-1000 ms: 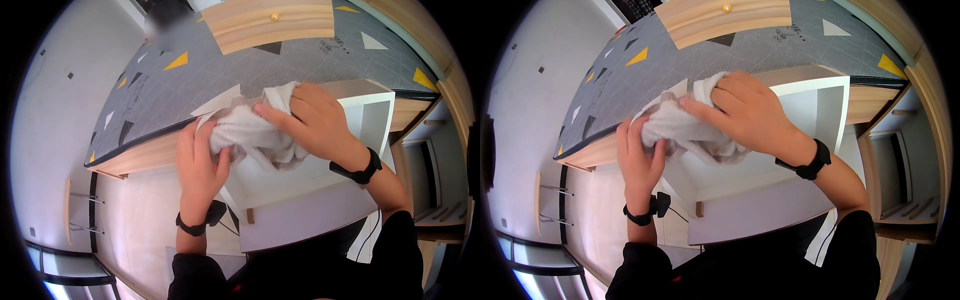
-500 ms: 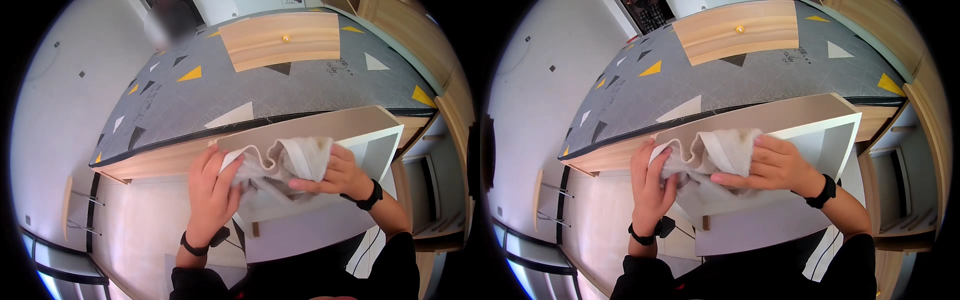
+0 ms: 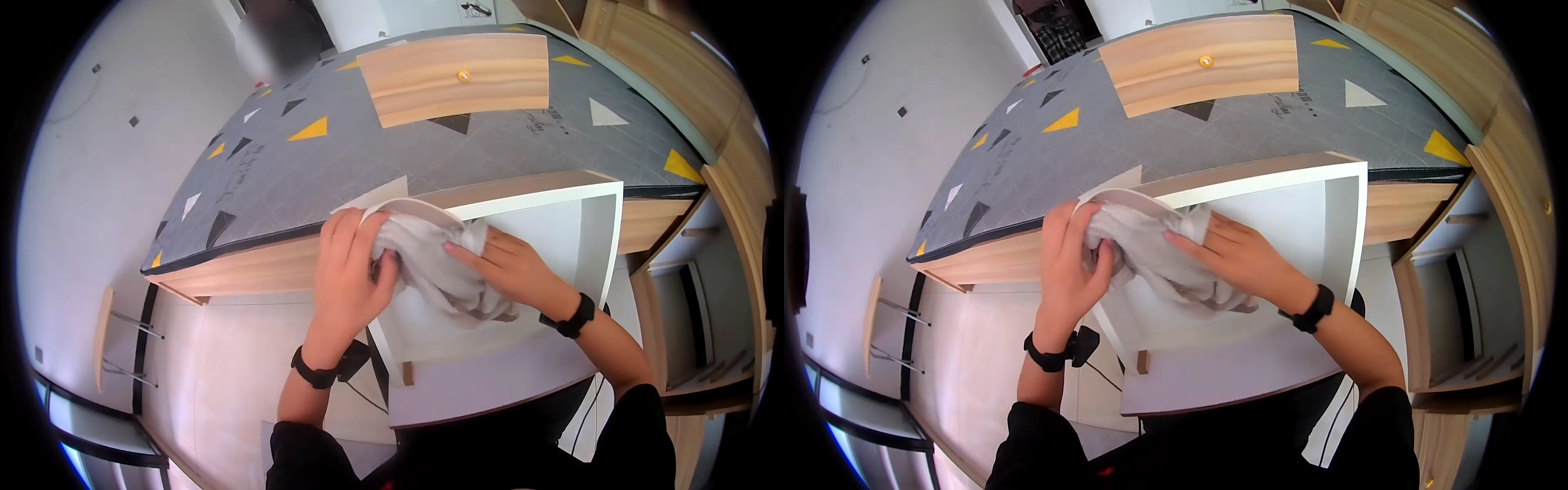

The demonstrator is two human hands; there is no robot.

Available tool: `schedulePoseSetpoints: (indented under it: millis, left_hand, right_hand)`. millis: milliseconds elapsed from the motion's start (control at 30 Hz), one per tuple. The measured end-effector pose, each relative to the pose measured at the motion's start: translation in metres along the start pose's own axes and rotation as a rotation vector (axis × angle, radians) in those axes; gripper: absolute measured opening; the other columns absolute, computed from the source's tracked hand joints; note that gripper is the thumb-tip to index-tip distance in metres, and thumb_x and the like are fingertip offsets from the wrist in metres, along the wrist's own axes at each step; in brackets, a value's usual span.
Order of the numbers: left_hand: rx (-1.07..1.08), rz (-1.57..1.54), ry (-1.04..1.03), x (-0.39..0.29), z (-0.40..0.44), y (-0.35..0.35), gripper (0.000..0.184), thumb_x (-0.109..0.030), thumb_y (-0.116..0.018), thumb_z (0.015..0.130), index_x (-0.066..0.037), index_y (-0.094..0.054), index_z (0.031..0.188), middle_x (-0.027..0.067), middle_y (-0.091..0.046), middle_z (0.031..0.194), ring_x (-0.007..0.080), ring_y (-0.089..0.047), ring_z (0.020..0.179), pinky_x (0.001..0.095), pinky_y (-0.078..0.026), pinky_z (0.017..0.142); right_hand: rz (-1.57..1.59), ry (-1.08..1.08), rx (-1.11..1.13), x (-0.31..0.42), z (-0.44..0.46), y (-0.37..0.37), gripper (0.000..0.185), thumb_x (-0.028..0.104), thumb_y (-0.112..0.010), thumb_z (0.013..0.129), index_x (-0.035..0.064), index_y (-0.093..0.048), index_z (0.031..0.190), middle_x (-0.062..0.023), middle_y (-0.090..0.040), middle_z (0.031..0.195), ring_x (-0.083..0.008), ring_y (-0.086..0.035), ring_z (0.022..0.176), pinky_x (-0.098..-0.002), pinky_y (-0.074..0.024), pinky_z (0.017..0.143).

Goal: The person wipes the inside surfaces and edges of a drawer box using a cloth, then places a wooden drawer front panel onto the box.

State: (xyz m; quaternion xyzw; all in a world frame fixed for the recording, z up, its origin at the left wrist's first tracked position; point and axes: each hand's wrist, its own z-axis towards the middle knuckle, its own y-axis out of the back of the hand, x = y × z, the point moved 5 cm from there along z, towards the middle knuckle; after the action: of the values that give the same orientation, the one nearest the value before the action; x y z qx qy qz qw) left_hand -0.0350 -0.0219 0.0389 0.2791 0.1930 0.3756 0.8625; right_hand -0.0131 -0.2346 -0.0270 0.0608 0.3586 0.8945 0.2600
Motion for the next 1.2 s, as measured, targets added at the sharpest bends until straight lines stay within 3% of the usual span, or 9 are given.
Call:
schedulePoseSetpoints:
  millis: [167, 233, 333, 500, 700, 933, 1000, 1100, 1200]
  left_hand:
    - [0.004, 0.070, -0.105, 0.003, -0.012, -0.008, 0.048, 0.000, -0.065, 0.079, -0.003, -0.058, 0.127, 0.0197, -0.052, 0.136, 0.0505, -0.042, 0.132, 0.0574, -0.036, 0.109]
    - [-0.018, 0.232, -0.087, -0.002, -0.020, -0.010, 0.042, -0.002, -0.064, 0.080, -0.004, -0.062, 0.122, 0.0149, -0.050, 0.145, 0.0553, -0.035, 0.137, 0.0635, -0.028, 0.113]
    - [0.021, 0.367, -0.177, -0.009, -0.036, -0.011, 0.033, -0.005, -0.063, 0.081, -0.004, -0.065, 0.114, 0.0098, -0.047, 0.152, 0.0559, -0.026, 0.143, 0.0664, -0.023, 0.115]
    - [0.186, 0.295, -0.464, -0.037, -0.055, -0.023, 0.011, -0.013, -0.068, 0.080, -0.008, -0.072, 0.090, 0.0045, -0.070, 0.123, 0.0212, -0.061, 0.124, 0.0404, -0.037, 0.114]
    - [0.280, 0.284, -0.270, -0.034, -0.060, -0.040, 0.015, -0.013, -0.069, 0.079, -0.005, -0.072, 0.091, 0.0107, -0.070, 0.110, 0.0249, -0.065, 0.108, 0.0404, -0.044, 0.106]
    - [0.331, 0.350, -0.342, -0.040, -0.076, -0.049, 0.012, -0.014, -0.070, 0.077, -0.004, -0.071, 0.080, 0.0129, -0.070, 0.100, 0.0266, -0.065, 0.102, 0.0376, -0.049, 0.096]
    - [0.582, 0.148, -0.300, -0.042, -0.085, -0.056, 0.013, -0.016, -0.071, 0.077, -0.006, -0.068, 0.070, 0.0082, -0.066, 0.088, 0.0252, -0.065, 0.094, 0.0359, -0.050, 0.086]
    - [0.596, 0.084, -0.350, -0.045, -0.091, -0.055, 0.016, -0.017, -0.070, 0.078, -0.008, -0.065, 0.066, 0.0042, -0.060, 0.077, 0.0220, -0.063, 0.085, 0.0349, -0.050, 0.077]
    - [0.586, 0.055, -0.339, -0.046, -0.089, -0.053, 0.016, -0.019, -0.070, 0.081, -0.010, -0.066, 0.068, 0.0032, -0.063, 0.077, 0.0203, -0.064, 0.081, 0.0336, -0.050, 0.073]
  right_hand:
    - [-0.097, 0.020, 0.015, 0.001, 0.014, -0.014, 0.055, 0.010, -0.058, 0.083, 0.0142, -0.060, 0.138, -0.0090, -0.068, 0.108, -0.0255, -0.066, 0.107, -0.0381, -0.0479, 0.108]
    - [-0.125, -0.067, 0.236, -0.008, 0.013, -0.020, 0.057, 0.010, -0.059, 0.082, 0.0152, -0.060, 0.138, -0.0077, -0.066, 0.096, -0.0242, -0.065, 0.102, -0.0377, -0.0487, 0.107]
    - [-0.266, -0.022, 0.077, -0.007, 0.010, -0.022, 0.058, 0.009, -0.060, 0.080, 0.0154, -0.060, 0.138, -0.0068, -0.064, 0.089, -0.0234, -0.064, 0.099, -0.0380, -0.0485, 0.107]
    - [-0.262, -0.056, 0.051, 0.003, 0.013, -0.016, 0.058, 0.008, -0.059, 0.080, 0.0129, -0.060, 0.138, -0.0077, -0.064, 0.091, -0.0249, -0.064, 0.103, -0.0396, -0.0475, 0.108]
    - [-0.255, -0.069, 0.120, 0.002, 0.004, -0.020, 0.059, 0.007, -0.058, 0.081, 0.0114, -0.057, 0.140, -0.0094, -0.064, 0.096, -0.0285, -0.063, 0.106, -0.0419, -0.0459, 0.111]
    - [-0.227, -0.102, 0.265, 0.033, -0.027, -0.037, 0.063, 0.010, -0.058, 0.083, 0.0095, -0.051, 0.145, -0.0121, -0.065, 0.107, -0.0310, -0.058, 0.115, -0.0453, -0.0396, 0.115]
    - [-0.281, -0.063, 0.288, 0.046, -0.042, -0.031, 0.062, 0.011, -0.058, 0.084, 0.0070, -0.051, 0.145, -0.0126, -0.065, 0.104, -0.0297, -0.058, 0.110, -0.0448, -0.0393, 0.115]
    - [-0.166, -0.072, 0.616, 0.069, -0.065, -0.030, 0.057, 0.009, -0.058, 0.084, 0.0002, -0.054, 0.140, -0.0116, -0.065, 0.088, -0.0282, -0.059, 0.096, -0.0424, -0.0483, 0.100]
    - [-0.089, -0.101, 0.638, 0.073, -0.079, -0.030, 0.055, 0.011, -0.059, 0.083, -0.0014, -0.055, 0.137, -0.0123, -0.067, 0.084, -0.0296, -0.064, 0.089, -0.0411, -0.0535, 0.084]
